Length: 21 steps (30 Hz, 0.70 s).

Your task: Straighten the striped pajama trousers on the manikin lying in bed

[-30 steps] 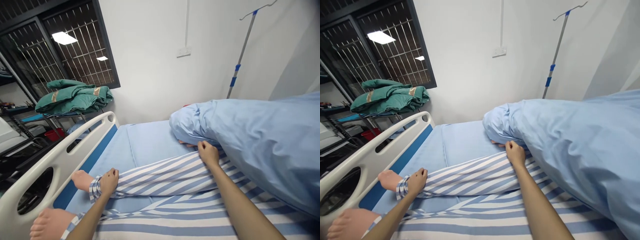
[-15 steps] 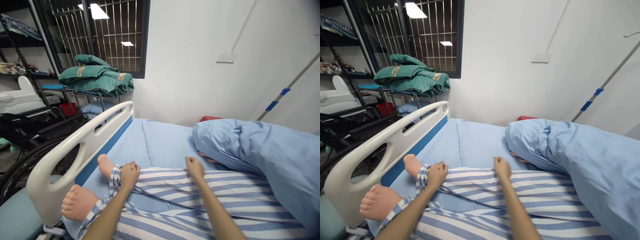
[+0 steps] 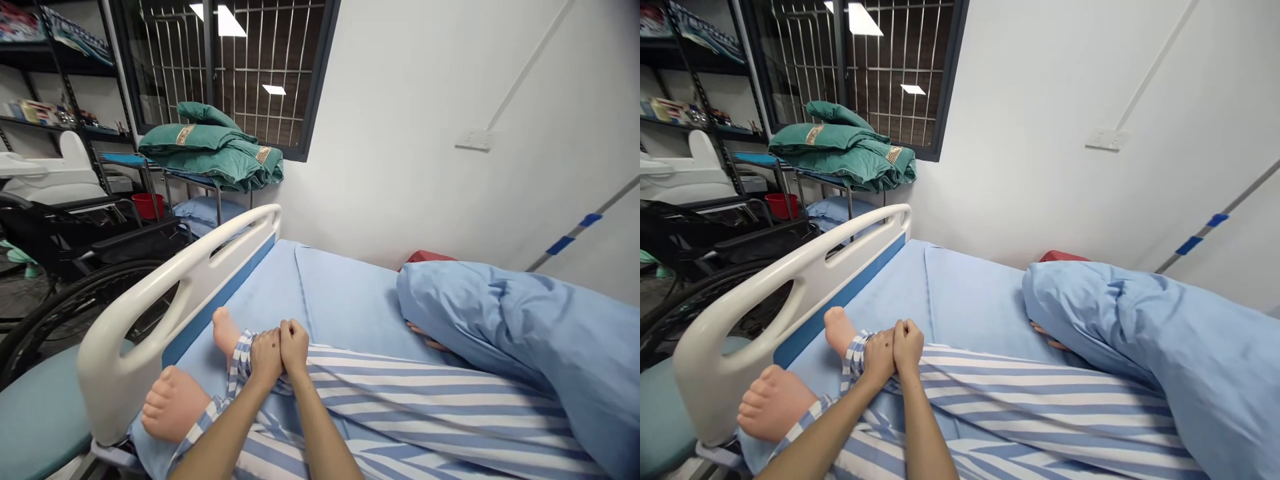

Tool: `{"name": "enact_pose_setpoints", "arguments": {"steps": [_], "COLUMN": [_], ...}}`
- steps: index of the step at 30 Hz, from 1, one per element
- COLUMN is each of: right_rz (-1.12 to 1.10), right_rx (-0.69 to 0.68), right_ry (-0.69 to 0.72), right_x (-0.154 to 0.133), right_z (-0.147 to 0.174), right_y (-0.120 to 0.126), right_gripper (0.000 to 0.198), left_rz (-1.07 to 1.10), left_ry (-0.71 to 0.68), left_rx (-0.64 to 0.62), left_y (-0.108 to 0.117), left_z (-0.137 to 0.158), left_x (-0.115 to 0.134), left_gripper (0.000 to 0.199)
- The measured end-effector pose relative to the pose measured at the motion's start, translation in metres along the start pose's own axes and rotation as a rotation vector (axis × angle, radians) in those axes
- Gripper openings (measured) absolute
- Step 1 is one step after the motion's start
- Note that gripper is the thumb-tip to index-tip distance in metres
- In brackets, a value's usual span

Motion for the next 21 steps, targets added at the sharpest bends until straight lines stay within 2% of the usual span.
{"name": "enact_pose_setpoints", "arguments": {"steps": [2,4,6,8,11,13,16,21], "right_rz": [-0.077,-0.189,-0.317,-0.423,-0.468,-0.460,-0.465,-0.457], "right_rx": [-0.019,-0.046,-0.065,-0.083,-0.089,-0.070,-0.062,-0.051], "right_ry": [-0.026,-0.062,-0.102,-0.138,-0.181,-0.190,-0.166,-0.172], "right_x": [0.000,-0.001,-0.001,0.001,0.004,0.004,0.003,0.001], "right_z": [-0.002,-0.004,-0.008,-0.011,-0.012,-0.011,-0.009,-0.008], "right_y": [-0.001,-0.002,-0.003,-0.002,0.000,0.002,0.003,0.004], "right_gripper": [0.037,0.040,0.040,0.039,0.039,0.039,0.036,0.035], "left_rz": [0.031,0.106,0.267,0.507,0.758,0.752,0.653,0.508], "left_ry": [0.053,0.166,0.240,0.231,0.235,0.247,0.205,0.193], "left_rx": [-0.044,-0.054,0.021,0.128,0.253,0.295,0.261,0.207], "left_y": [0.004,0.011,0.019,0.022,0.011,-0.003,-0.019,-0.021], "left_z": [-0.006,-0.017,-0.031,-0.041,-0.043,-0.036,-0.026,-0.025], "left_x": [0.001,0.007,0.016,0.027,0.032,0.027,0.017,0.013], "left_gripper": [0.027,0.030,0.035,0.039,0.041,0.037,0.033,0.032]}}
Point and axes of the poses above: each hand's wrist, its own z-axis away from the middle knuckle, its own y-axis out of the back of the hand, x = y × z, the point moved 1 cm from there along -z, towards the middle knuckle, and after that the axes turned 13 degrees about z, right-handed, at the moved point
